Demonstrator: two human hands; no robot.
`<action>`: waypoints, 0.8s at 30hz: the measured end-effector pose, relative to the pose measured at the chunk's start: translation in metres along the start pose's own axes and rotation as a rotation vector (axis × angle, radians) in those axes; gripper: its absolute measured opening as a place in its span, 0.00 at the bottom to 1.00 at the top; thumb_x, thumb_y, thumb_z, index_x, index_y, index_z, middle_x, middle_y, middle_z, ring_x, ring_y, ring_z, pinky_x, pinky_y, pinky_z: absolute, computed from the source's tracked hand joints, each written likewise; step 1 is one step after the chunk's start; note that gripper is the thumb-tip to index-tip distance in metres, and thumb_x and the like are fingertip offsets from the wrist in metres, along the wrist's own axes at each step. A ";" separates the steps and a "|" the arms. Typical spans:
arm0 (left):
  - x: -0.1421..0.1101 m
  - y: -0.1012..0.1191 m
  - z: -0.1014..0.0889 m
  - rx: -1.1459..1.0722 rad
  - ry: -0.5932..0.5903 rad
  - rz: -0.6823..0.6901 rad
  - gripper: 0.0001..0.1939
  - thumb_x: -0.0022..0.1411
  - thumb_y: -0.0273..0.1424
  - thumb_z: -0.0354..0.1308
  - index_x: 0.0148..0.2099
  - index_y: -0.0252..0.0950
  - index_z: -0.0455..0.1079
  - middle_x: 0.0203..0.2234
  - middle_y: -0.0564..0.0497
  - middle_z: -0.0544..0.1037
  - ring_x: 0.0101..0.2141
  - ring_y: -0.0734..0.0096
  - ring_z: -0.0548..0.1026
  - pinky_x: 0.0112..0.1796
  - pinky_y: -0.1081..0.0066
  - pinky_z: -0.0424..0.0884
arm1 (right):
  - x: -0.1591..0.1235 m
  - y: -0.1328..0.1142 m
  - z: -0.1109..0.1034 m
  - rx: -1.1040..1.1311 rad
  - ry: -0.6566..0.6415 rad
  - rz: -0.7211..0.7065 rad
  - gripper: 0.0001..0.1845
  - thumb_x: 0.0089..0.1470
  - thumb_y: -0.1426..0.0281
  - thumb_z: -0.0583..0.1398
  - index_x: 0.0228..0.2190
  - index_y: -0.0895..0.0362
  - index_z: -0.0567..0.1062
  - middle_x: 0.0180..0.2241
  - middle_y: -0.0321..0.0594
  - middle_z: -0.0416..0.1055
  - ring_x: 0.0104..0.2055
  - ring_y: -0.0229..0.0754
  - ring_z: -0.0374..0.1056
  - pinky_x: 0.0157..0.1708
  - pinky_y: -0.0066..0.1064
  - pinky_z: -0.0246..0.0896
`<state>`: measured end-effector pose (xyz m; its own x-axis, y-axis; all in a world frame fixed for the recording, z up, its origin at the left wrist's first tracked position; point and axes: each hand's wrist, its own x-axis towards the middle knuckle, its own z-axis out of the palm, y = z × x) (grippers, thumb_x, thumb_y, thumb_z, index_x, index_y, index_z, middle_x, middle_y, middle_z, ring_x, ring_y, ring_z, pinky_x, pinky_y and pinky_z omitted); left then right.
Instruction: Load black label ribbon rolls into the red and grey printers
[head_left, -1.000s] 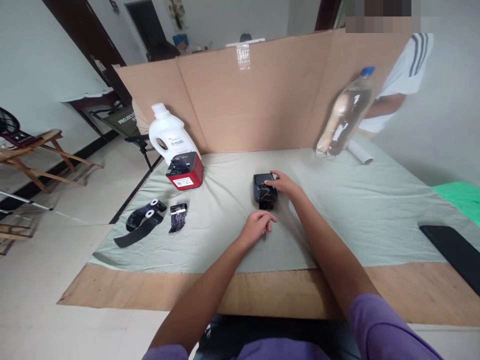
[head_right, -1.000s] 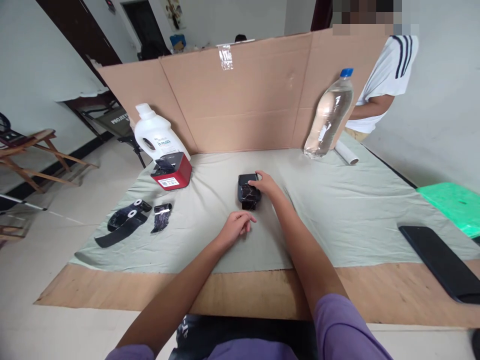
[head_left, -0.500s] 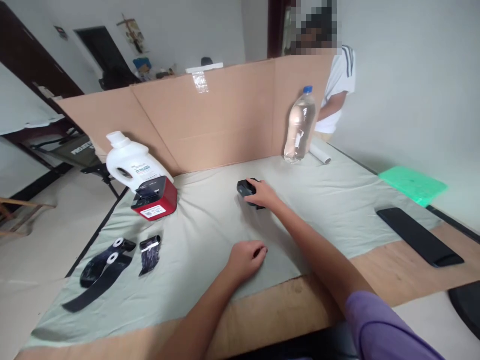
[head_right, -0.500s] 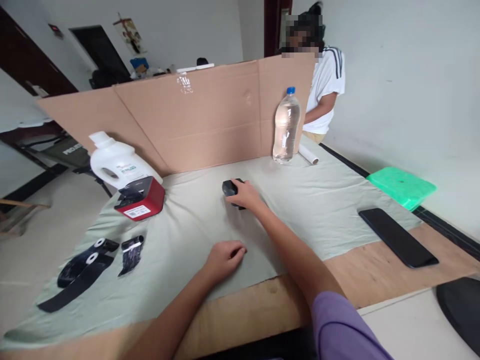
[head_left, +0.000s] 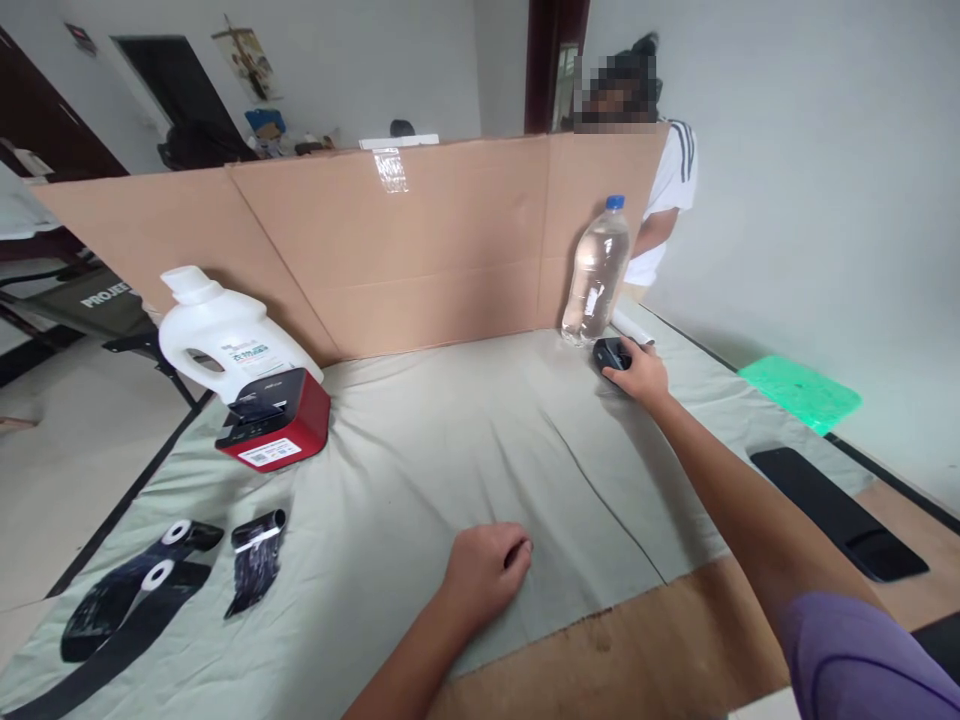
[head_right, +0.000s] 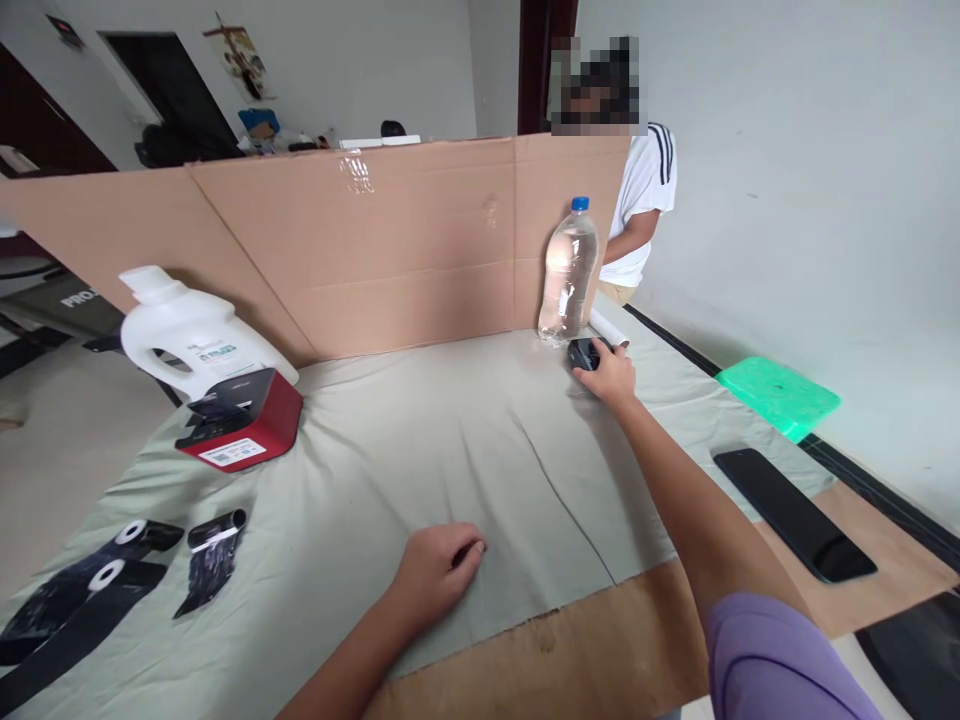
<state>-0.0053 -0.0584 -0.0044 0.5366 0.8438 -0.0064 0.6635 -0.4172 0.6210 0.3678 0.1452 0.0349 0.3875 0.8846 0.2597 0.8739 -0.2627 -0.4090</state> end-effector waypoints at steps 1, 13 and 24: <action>0.000 0.000 0.000 -0.001 -0.003 0.001 0.14 0.68 0.33 0.50 0.36 0.39 0.76 0.32 0.49 0.83 0.33 0.65 0.78 0.34 0.69 0.63 | 0.002 0.002 0.003 -0.011 0.000 0.008 0.43 0.51 0.59 0.68 0.66 0.53 0.66 0.61 0.61 0.63 0.55 0.63 0.67 0.54 0.51 0.63; -0.036 -0.047 -0.094 -0.276 0.518 -0.105 0.13 0.67 0.37 0.54 0.36 0.40 0.78 0.31 0.51 0.82 0.31 0.68 0.78 0.34 0.70 0.73 | -0.040 -0.060 0.016 -0.196 0.215 -0.352 0.46 0.54 0.58 0.62 0.69 0.56 0.57 0.72 0.60 0.47 0.69 0.73 0.46 0.60 0.67 0.44; -0.023 -0.279 -0.291 -0.664 1.132 -0.645 0.11 0.56 0.40 0.60 0.36 0.38 0.68 0.33 0.43 0.80 0.41 0.50 0.80 0.47 0.41 0.78 | -0.162 -0.363 0.152 0.805 -0.556 -0.720 0.43 0.53 0.60 0.67 0.66 0.57 0.62 0.67 0.52 0.61 0.69 0.56 0.57 0.68 0.48 0.54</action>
<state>-0.3545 0.1373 0.0503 -0.6504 0.7596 -0.0051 0.0999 0.0921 0.9907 -0.0569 0.1557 0.0078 -0.4631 0.8260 0.3214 0.3281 0.4966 -0.8036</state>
